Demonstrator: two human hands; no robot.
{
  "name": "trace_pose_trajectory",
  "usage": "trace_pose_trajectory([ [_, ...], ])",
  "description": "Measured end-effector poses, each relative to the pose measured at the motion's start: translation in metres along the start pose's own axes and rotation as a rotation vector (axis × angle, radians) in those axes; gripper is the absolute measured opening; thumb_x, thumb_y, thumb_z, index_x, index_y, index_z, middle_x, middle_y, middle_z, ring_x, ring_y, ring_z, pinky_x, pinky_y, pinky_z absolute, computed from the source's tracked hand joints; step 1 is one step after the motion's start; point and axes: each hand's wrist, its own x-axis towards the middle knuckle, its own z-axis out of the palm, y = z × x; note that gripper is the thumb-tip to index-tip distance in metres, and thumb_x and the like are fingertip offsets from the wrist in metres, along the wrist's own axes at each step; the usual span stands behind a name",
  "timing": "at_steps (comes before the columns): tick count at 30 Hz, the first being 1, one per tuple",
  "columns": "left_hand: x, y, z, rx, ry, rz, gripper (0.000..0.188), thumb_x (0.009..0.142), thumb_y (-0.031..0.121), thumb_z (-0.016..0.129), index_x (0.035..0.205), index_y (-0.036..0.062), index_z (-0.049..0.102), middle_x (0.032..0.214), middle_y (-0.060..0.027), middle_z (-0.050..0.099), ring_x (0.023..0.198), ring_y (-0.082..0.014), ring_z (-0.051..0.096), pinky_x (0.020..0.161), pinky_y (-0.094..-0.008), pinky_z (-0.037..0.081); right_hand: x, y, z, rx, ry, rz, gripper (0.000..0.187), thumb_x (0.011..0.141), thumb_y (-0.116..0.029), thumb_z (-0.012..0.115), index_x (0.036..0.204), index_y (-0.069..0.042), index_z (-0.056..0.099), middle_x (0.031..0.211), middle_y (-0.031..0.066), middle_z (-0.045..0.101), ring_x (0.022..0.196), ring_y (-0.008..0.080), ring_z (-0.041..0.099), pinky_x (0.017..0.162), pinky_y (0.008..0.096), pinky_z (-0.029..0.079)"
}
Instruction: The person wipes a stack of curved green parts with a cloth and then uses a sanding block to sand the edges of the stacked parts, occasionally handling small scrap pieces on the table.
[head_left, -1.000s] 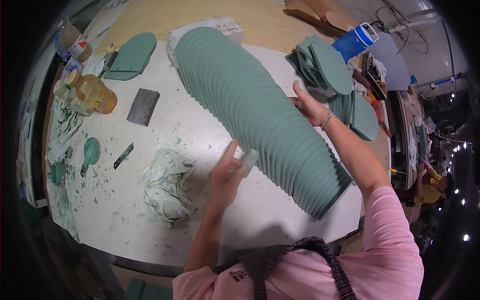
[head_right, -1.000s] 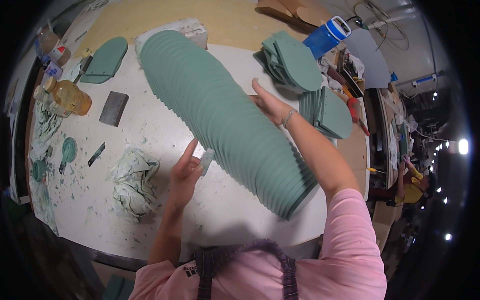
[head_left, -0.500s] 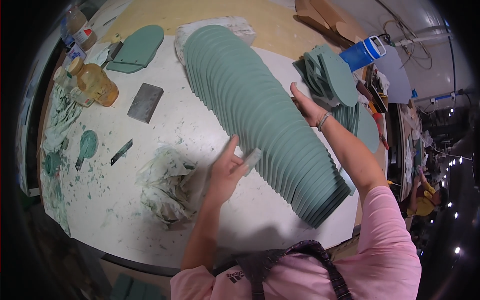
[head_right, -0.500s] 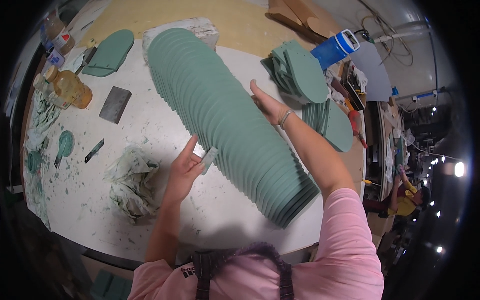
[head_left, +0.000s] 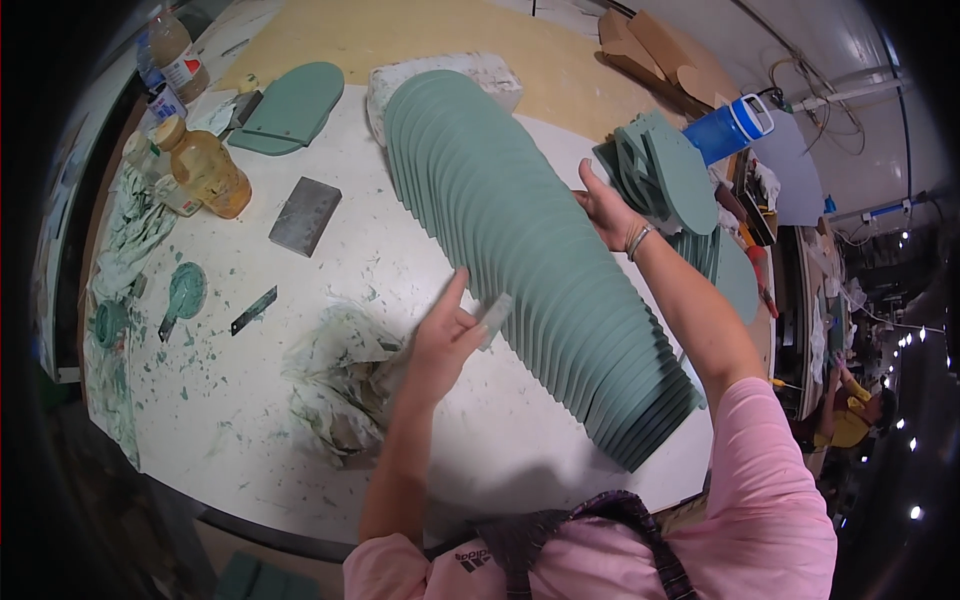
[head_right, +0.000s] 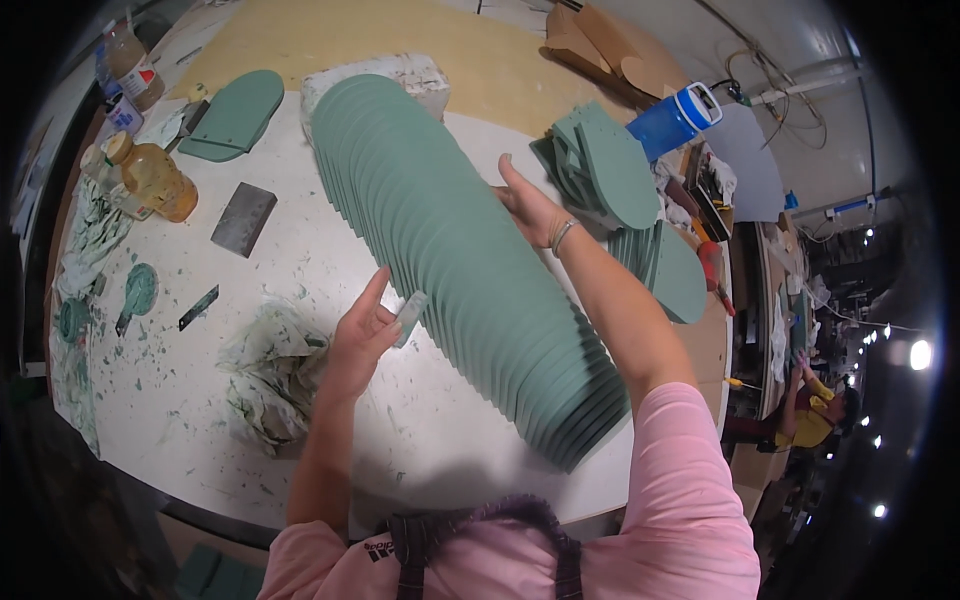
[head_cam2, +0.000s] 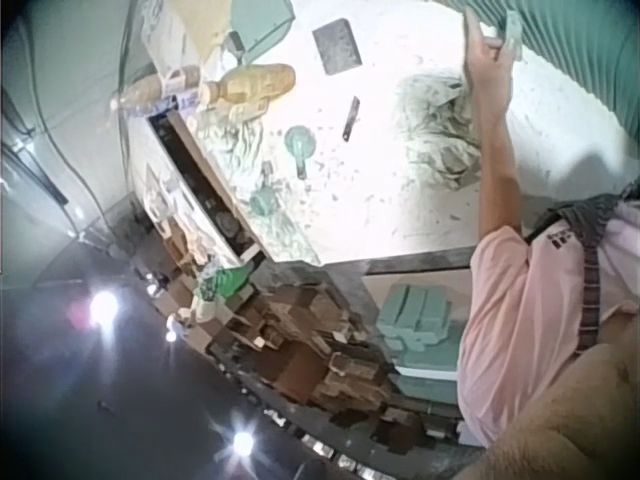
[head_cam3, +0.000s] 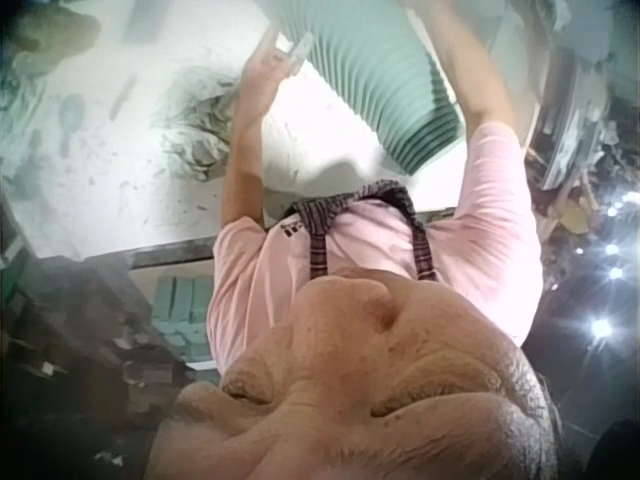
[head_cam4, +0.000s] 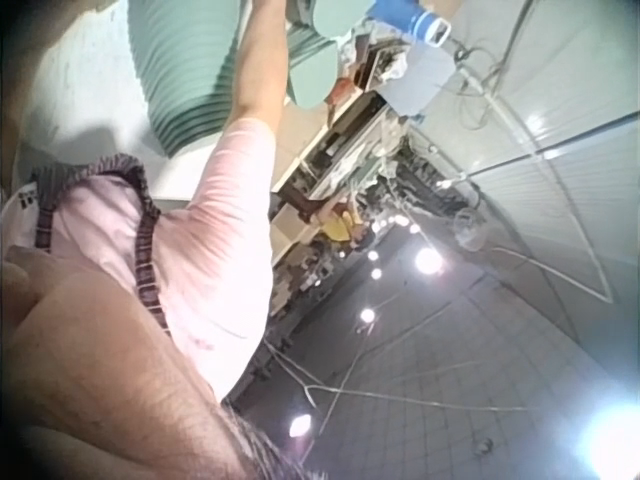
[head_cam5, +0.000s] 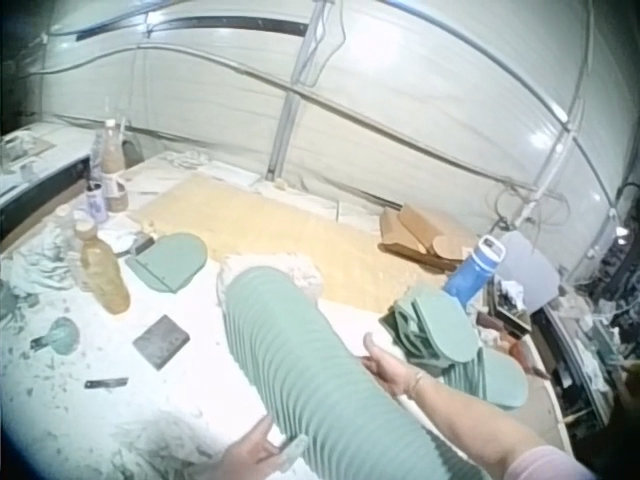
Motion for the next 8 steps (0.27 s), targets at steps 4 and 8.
trace_pose_trajectory([
  [4, -0.0001, -0.0012, 0.0014, -0.021, -0.019, 0.009, 0.075, 0.089, -0.001, 0.063, 0.153, -0.0044, 0.024, 0.084, -0.001, 0.055, 0.079, -0.0066, 0.054, 0.076, -0.0201, 0.045, 0.0026, 0.0005, 0.0009, 0.022, -0.079, -0.004, 0.099, 0.086, -0.081, 0.04, 0.139, 0.003, 0.049, 0.139, 0.014, 0.056, 0.125, 0.025, 0.055, 0.109, 0.0371, 0.04],
  [8, 0.0016, 0.0053, 0.0013, 0.053, 0.01, 0.022, 0.074, 0.09, 0.0, 0.062, 0.153, -0.0029, 0.024, 0.085, -0.0012, 0.056, 0.08, -0.0064, 0.054, 0.076, -0.0202, 0.045, 0.0072, -0.001, -0.0046, 0.004, -0.089, -0.036, 0.1, 0.086, -0.081, 0.041, 0.14, 0.003, 0.049, 0.139, 0.0143, 0.056, 0.126, 0.0255, 0.054, 0.11, 0.0377, 0.04],
])
